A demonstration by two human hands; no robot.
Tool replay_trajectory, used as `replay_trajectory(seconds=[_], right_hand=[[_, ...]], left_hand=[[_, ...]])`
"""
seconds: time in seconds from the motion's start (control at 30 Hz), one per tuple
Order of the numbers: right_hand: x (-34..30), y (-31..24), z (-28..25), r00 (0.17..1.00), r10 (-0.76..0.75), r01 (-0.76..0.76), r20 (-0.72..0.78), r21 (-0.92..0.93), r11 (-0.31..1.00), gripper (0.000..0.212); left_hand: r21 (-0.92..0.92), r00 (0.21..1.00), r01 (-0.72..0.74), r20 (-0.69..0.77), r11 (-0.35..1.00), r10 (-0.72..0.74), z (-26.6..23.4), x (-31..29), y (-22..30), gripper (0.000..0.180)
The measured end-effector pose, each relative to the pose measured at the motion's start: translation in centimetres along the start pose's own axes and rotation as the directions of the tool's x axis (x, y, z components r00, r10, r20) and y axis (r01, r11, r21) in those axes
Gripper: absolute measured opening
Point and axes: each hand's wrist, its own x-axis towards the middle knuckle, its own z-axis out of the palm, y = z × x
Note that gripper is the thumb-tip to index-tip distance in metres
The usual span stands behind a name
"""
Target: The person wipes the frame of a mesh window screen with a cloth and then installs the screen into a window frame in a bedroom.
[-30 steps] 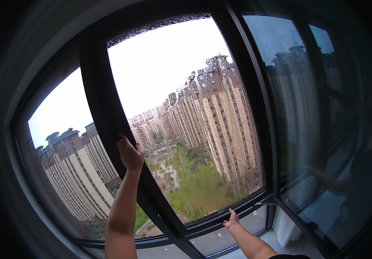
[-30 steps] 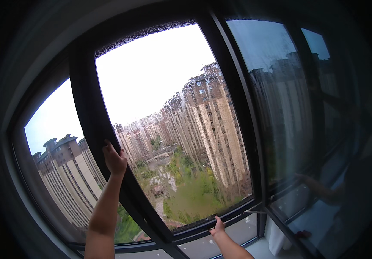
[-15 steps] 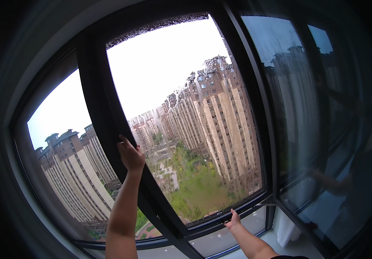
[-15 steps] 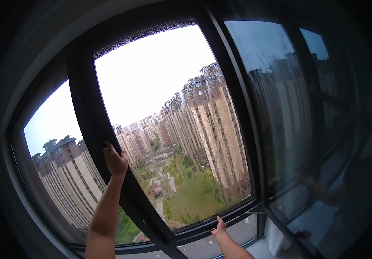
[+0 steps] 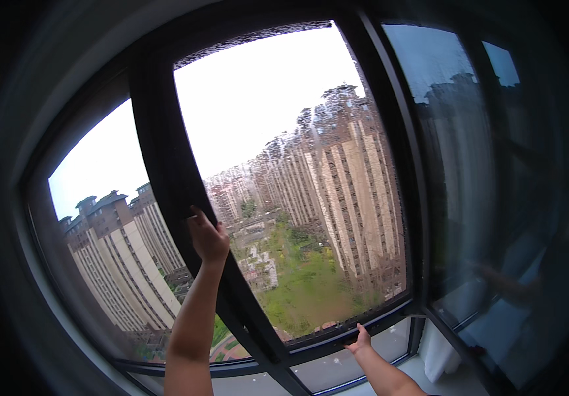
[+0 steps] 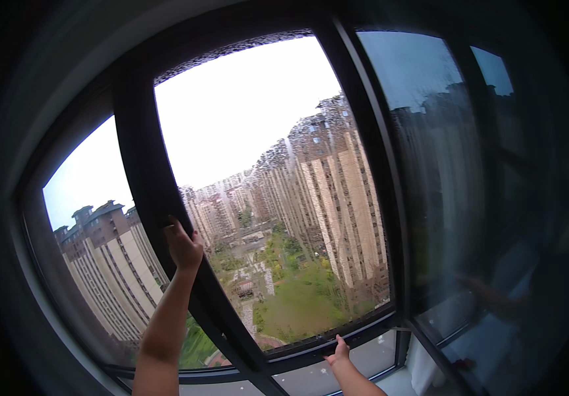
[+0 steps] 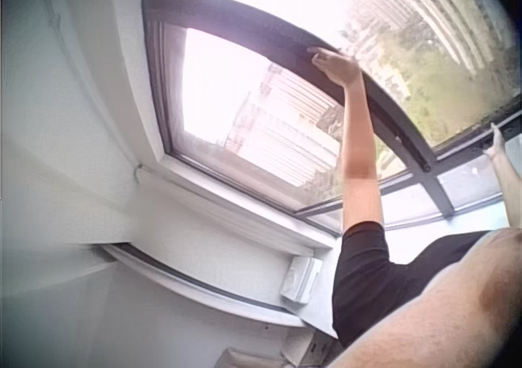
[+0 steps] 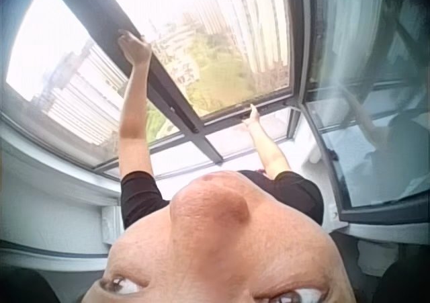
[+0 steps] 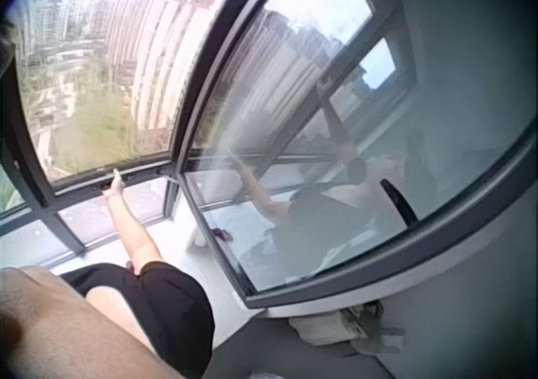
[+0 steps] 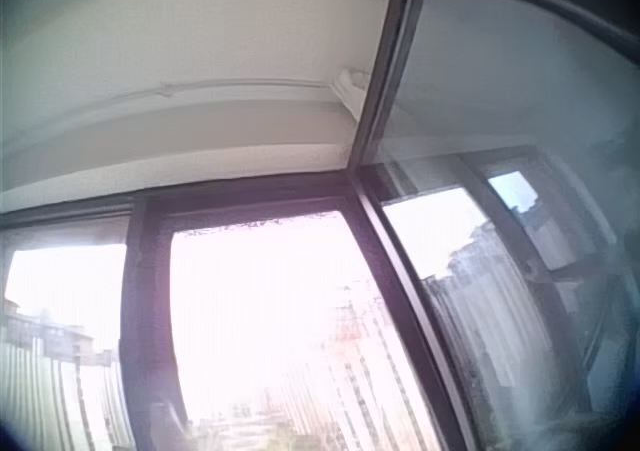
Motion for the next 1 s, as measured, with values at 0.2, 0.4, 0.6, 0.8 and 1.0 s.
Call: replay_trajectory(seconds=[0.2, 0.4, 0.6, 0.8, 1.0], right_hand=[[0.9, -0.6, -1.4, 1.000, 0.019, -0.019, 0.014, -0.014, 1.000, 0.056], [-0.2, -1.0, 0.4, 1.000, 0.018, -0.017, 0.001, -0.065, 0.998, 0.049], [0.0, -0.7, -0.4, 0.998, 0.033, -0.030, 0.046, -0.049, 0.998, 0.045], [0.5, 0.2, -1.2, 0.994, 0.080, -0.080, 0.074, -0.005, 0.997, 0.045], [1.2, -0.1, -1.9, 0.994, 0.026, -0.032, 0.107, 0.058, 0.998, 0.047]], left_hand=[[-0.096, 1.000, -0.003, -0.015, 0.995, 0.002, 0.4, -0.2, 0.2, 0.070], [-0.078, 0.999, 0.003, -0.052, 0.997, -0.008, 0.4, 0.7, 0.0, 0.066], [-0.109, 0.998, 0.011, -0.062, 0.994, -0.018, 0.4, 0.3, 0.2, 0.067], [-0.161, 0.997, 0.070, -0.016, 0.984, -0.074, 0.1, -0.2, 0.0, 0.068], [0.037, 0.985, -0.028, -0.171, 0.999, 0.034, 1.2, -0.4, 0.4, 0.062]])
